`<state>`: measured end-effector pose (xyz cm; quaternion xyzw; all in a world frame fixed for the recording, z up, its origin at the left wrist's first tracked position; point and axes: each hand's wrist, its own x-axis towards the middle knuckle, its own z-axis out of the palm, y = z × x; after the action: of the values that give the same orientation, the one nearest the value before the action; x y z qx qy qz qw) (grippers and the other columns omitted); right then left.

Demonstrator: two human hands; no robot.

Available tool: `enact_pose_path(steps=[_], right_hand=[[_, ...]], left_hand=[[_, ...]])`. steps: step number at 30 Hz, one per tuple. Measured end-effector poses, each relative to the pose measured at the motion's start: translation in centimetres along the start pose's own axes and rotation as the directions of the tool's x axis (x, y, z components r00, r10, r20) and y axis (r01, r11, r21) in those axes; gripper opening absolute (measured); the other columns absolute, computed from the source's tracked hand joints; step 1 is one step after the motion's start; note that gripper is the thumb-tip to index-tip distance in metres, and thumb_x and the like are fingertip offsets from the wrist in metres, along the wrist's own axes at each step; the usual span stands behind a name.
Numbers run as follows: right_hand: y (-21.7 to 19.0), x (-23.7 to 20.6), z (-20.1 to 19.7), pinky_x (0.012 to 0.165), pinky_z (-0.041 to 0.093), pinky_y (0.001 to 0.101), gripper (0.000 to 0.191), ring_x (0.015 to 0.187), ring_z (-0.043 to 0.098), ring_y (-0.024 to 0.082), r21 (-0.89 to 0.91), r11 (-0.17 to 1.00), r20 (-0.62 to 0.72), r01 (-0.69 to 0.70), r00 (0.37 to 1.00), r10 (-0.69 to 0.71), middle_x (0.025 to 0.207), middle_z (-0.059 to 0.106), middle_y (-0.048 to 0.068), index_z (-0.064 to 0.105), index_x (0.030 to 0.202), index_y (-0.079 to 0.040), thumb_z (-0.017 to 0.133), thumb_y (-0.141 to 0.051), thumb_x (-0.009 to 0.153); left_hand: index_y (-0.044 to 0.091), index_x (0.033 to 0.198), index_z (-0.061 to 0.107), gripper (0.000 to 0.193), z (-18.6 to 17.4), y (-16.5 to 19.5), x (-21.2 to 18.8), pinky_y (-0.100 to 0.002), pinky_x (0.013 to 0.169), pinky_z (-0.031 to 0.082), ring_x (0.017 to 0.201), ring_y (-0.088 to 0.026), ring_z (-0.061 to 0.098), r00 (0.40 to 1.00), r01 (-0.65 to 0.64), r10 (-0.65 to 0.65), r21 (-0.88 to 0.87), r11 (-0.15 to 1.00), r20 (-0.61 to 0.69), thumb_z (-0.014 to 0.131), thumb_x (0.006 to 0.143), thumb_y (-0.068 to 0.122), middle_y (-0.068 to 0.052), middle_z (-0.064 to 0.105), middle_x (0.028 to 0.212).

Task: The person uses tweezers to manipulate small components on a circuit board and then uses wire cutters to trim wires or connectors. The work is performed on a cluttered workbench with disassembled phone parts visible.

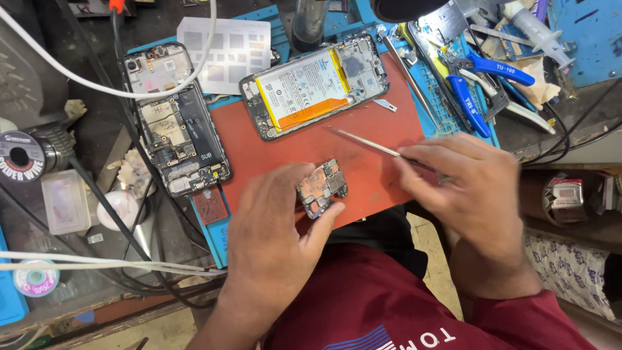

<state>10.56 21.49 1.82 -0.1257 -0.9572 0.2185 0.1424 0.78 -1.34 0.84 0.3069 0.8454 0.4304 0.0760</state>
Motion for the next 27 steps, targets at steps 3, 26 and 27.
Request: enact_pose_path(steps=[3, 26, 27], right_hand=[[0.7, -1.3, -0.2, 0.062, 0.05, 0.0255, 0.019, 0.069, 0.067, 0.013, 0.424, 0.892, -0.115, -0.158, 0.967, 0.226, 0.092, 0.075, 0.009, 0.075, 0.104, -0.003, 0.079, -0.008, 0.086], [-1.9, 0.1, 5.2, 0.086, 0.065, 0.0371, 0.026, 0.096, 0.077, 0.028, 0.419, 0.856, -0.114, 0.302, 0.953, -0.281, 0.105, 0.074, 0.014, 0.069, 0.101, -0.002, 0.085, 0.0, 0.08], [-1.8, 0.1, 5.2, 0.086, 0.065, 0.0379, 0.027, 0.096, 0.077, 0.028, 0.416, 0.854, -0.111, 0.312, 0.95, -0.293, 0.105, 0.074, 0.014, 0.07, 0.101, -0.002, 0.085, 0.0, 0.079]], left_hand=[[0.001, 0.134, 0.052, 0.069, -1.0, -0.2, 0.1, -0.048, 0.097, 0.048, 0.113, -0.038, 0.057, 0.988, -0.149, 0.152, 0.134, 0.98, -0.013, 0.086, 0.079, 0.023, -0.018, 0.062, 0.128], [0.004, 0.113, 0.056, 0.052, 1.0, -2.1, 0.4, -0.041, 0.085, 0.053, 0.097, -0.03, 0.067, 0.976, -0.181, 0.187, 0.063, 0.981, -0.113, 0.092, 0.079, 0.019, -0.01, 0.067, 0.108], [0.004, 0.113, 0.056, 0.051, 1.0, -2.2, 0.4, -0.041, 0.085, 0.053, 0.097, -0.03, 0.067, 0.975, -0.187, 0.193, 0.062, 0.98, -0.114, 0.092, 0.079, 0.019, -0.01, 0.067, 0.108]])
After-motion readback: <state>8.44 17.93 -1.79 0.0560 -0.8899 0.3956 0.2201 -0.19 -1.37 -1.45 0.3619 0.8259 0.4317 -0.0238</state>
